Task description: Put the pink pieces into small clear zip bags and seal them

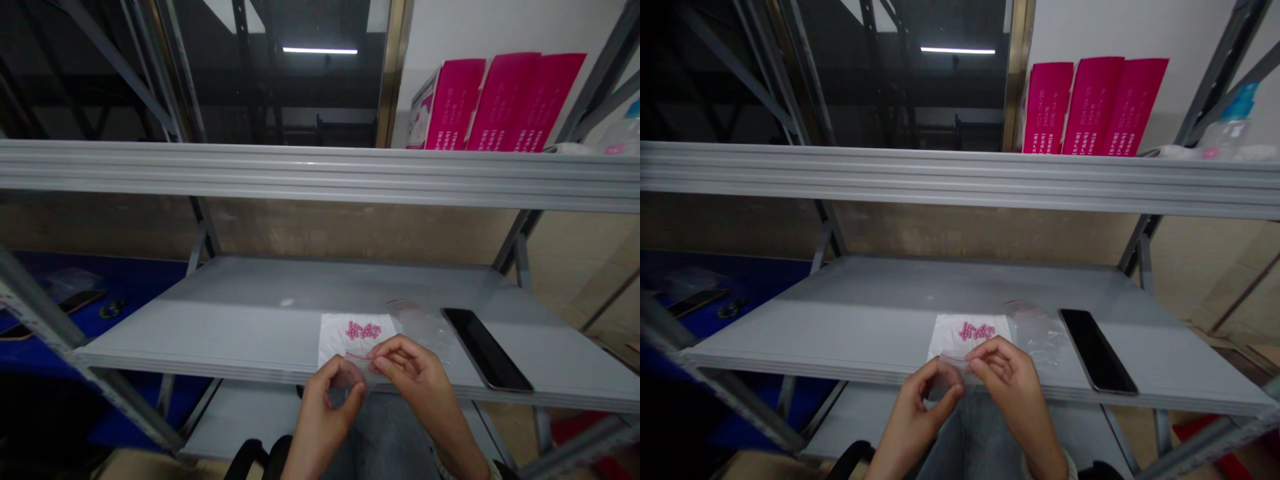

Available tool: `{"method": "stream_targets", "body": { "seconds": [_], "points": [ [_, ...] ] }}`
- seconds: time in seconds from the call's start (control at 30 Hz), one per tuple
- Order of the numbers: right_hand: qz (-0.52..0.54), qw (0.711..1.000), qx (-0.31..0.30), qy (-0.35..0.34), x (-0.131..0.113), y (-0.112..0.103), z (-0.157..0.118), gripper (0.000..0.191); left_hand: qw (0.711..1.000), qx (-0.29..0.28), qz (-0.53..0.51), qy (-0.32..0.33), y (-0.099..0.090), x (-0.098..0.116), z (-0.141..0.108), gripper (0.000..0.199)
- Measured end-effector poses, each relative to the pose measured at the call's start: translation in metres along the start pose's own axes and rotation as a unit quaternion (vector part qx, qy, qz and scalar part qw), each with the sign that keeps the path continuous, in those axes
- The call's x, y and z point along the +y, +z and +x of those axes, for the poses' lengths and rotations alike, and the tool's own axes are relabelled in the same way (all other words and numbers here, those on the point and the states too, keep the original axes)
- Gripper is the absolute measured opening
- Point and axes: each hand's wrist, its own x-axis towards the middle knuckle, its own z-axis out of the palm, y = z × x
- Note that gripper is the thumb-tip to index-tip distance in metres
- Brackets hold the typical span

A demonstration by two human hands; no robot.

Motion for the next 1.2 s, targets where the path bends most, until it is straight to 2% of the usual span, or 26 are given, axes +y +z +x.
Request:
{"method": "stream_targets", "body": {
  "seconds": [0.1, 0.2, 0.33, 0.5, 0.6, 0.77, 1.03, 1.2],
  "points": [
    [-0.002, 1.0, 0.027, -0.016, -0.002, 0.002, -0.002, 0.018, 0.999, 0.034, -0.014, 0.009, -0.003, 0.001, 0.001, 0.003],
    [-0.014, 0.999, 0.024, -0.029, -0.003, 0.005, -0.005, 0.019, 0.995, 0.092, -0.041, 0.01, -0.007, 0.001, 0.0, 0.017],
    [-0.054, 0.997, 0.015, -0.049, -0.003, 0.011, -0.009, 0.012, 0.989, 0.141, -0.038, -0.001, -0.01, 0.001, -0.002, 0.019],
    [-0.044, 0.998, 0.012, -0.046, 0.0, 0.012, -0.008, 0.007, 0.989, 0.143, -0.028, -0.011, -0.012, 0.002, -0.004, 0.018],
    [-0.017, 0.999, -0.021, -0.023, 0.004, 0.013, -0.004, 0.016, 0.989, 0.143, -0.039, -0.006, -0.011, 0.002, -0.004, 0.017],
    [-0.02, 0.998, -0.056, -0.002, 0.007, 0.022, 0.0, 0.009, 0.989, 0.137, -0.05, 0.006, -0.009, 0.002, -0.005, 0.014],
    [-0.02, 0.999, -0.037, -0.023, 0.014, 0.027, 0.002, 0.004, 0.992, 0.114, -0.047, 0.003, -0.013, 0.002, -0.006, 0.013],
    [-0.023, 0.999, -0.006, -0.042, 0.013, 0.03, 0.003, 0.008, 0.993, 0.113, -0.044, -0.007, -0.013, 0.004, -0.005, 0.014]
  ]
}}
